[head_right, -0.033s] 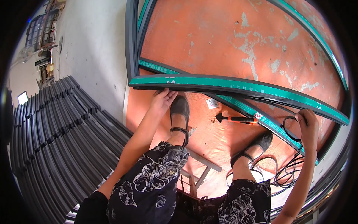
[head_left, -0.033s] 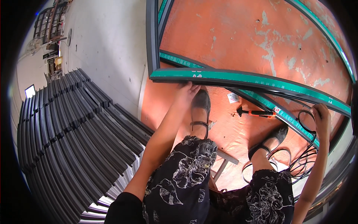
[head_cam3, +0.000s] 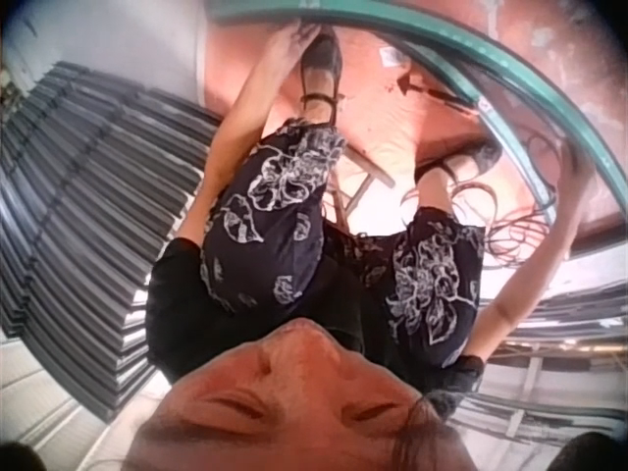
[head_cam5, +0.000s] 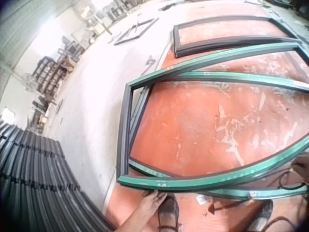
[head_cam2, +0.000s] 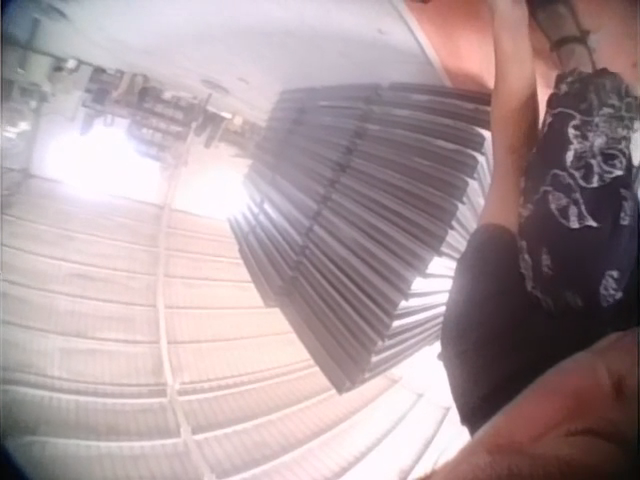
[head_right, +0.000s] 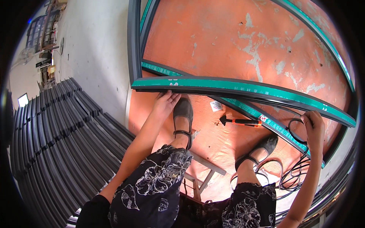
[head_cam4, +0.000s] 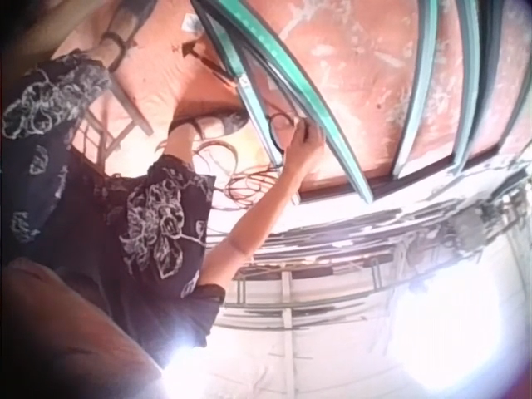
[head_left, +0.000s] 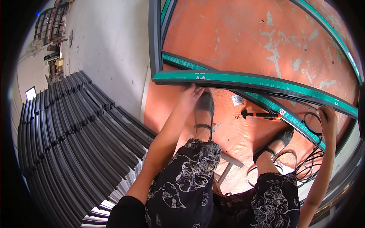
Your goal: The person installs a black rubber seal into a metal window frame. They press the rubber strip into the frame grooves by hand and use a pair of pliers to cut the seal to the correct length.
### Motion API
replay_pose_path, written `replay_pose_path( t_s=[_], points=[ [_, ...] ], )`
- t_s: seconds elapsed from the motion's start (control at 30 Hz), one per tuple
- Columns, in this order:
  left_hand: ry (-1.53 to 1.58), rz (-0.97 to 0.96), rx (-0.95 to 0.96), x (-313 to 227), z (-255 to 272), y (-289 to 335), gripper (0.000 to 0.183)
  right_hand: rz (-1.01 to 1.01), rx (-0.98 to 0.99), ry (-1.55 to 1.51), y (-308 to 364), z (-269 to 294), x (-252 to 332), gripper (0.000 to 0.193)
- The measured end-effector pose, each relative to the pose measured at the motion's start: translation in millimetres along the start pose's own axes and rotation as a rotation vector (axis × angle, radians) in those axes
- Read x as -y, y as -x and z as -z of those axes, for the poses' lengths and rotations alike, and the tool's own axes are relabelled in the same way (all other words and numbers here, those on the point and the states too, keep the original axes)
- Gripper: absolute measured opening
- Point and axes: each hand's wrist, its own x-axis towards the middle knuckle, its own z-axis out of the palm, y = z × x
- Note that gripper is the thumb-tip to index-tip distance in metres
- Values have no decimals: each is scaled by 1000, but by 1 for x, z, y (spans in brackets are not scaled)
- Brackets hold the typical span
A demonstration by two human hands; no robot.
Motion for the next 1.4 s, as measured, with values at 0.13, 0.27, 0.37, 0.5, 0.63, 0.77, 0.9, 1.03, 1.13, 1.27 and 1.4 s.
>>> replay_pose_path(
  t_s=[0.13, 0.27, 0.37, 0.5, 0.63, 0.77, 0.9, 1.03, 1.13, 1.27, 1.4],
  points=[
    [-26, -5, 111, 6, 0, -5, 25, 25, -59, 19, -3, -3, 8, 8],
    [-51, 18, 28, 5, -9, -2, 17, 12, -38, 54, -1, -6, 2, 8],
    [-24, 27, -26, 7, -14, -2, 16, 7, -51, 65, -3, -8, -1, 8],
    [-2, 108, 72, 13, -13, -4, 16, 11, -17, 80, -2, -6, 4, 7],
    [-54, 81, -62, 14, -28, -1, 17, 7, -27, 109, -2, -8, 2, 7],
    [-32, 108, 51, 26, -38, 7, 14, -2, 0, 91, -1, -9, 0, 7],
    [-78, 92, 20, 24, -36, 2, 16, -18, -22, 96, -3, -12, 5, 8],
    [-54, 112, 46, 34, -44, 8, 14, -15, -26, 121, -1, -12, 0, 8],
    [-28, 92, 98, 41, -49, 5, 10, -10, -20, 90, -4, -12, 6, 8],
    [-81, 93, 45, 44, -44, -2, 8, -11, -37, 114, 0, -14, 3, 9],
    [-76, 126, 133, 52, -52, 6, 9, 9, -32, 129, -2, -14, -1, 6]
  ],
)
